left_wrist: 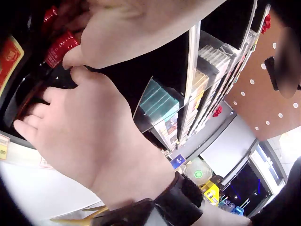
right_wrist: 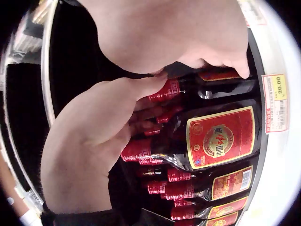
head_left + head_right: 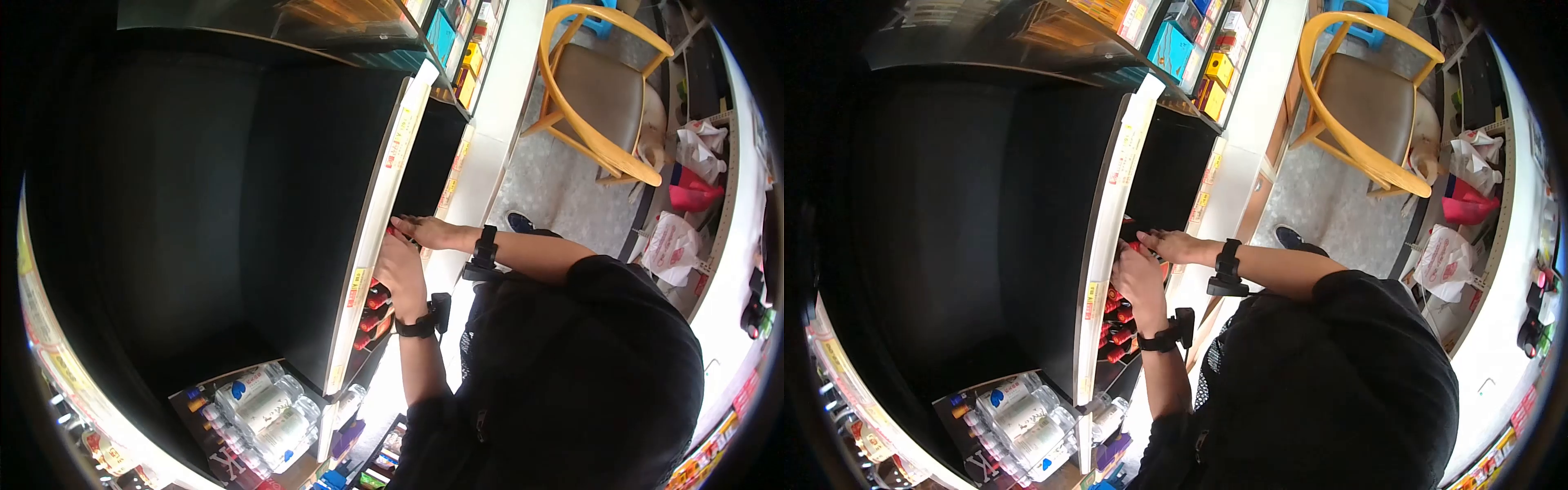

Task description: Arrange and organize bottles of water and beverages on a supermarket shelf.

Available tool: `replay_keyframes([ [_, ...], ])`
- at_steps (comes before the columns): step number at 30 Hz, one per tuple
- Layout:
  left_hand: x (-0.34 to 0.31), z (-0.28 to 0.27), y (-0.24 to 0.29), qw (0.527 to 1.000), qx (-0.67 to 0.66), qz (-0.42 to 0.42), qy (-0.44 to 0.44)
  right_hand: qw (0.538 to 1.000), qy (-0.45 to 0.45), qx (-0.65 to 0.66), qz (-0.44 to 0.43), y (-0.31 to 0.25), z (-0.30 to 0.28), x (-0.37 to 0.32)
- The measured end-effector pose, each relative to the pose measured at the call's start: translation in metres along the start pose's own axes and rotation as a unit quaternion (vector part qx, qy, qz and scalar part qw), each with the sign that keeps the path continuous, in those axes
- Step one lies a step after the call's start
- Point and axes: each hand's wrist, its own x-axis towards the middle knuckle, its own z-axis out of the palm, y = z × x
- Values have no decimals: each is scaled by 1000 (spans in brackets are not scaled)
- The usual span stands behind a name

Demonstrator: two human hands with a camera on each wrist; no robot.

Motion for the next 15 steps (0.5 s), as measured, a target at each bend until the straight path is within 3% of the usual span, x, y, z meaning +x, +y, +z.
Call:
replay_keyframes([
  [2, 2, -5, -1, 995, -94, -23, -13, 984, 27, 177, 18, 1, 3, 2],
  [3, 4, -7, 1, 994, -106, -27, 9, 986, 14, 165, 13, 10, 9, 9],
  [4, 4, -20, 3, 999, -43, -9, -10, 968, 35, 247, -19, 26, 20, 21],
  [6, -4, -21, 7, 975, -87, -62, -194, 924, 38, 379, -31, 27, 24, 26],
  [7, -6, -31, 10, 972, -88, -88, -201, 949, 71, 272, -143, 45, 33, 37],
  [8, -5, -39, 13, 967, -88, -120, -207, 972, 173, -62, -150, 52, 34, 34],
  [9, -7, -32, 12, 975, -158, -123, -100, 947, 190, -21, -257, 45, 28, 23],
  [10, -12, -27, 8, 969, -217, -122, 11, 993, 110, 37, -27, 34, 18, 22],
  [11, -20, -32, 6, 953, -270, -135, 14, 993, 101, 58, 0, 13, 8, 6],
  [12, -26, -42, 4, 934, -326, -145, 19, 958, 77, 273, 52, -2, 4, -5],
  [13, -30, -57, -1, 919, -362, -158, 20, 985, 117, 107, -71, 29, 10, 7],
  [14, -37, -68, -5, 901, -399, -168, 24, 944, 83, 315, 51, 66, 15, 24],
  [15, -46, -68, -5, 885, -428, -172, 61, 921, 110, 367, -72, 49, 17, 12],
])
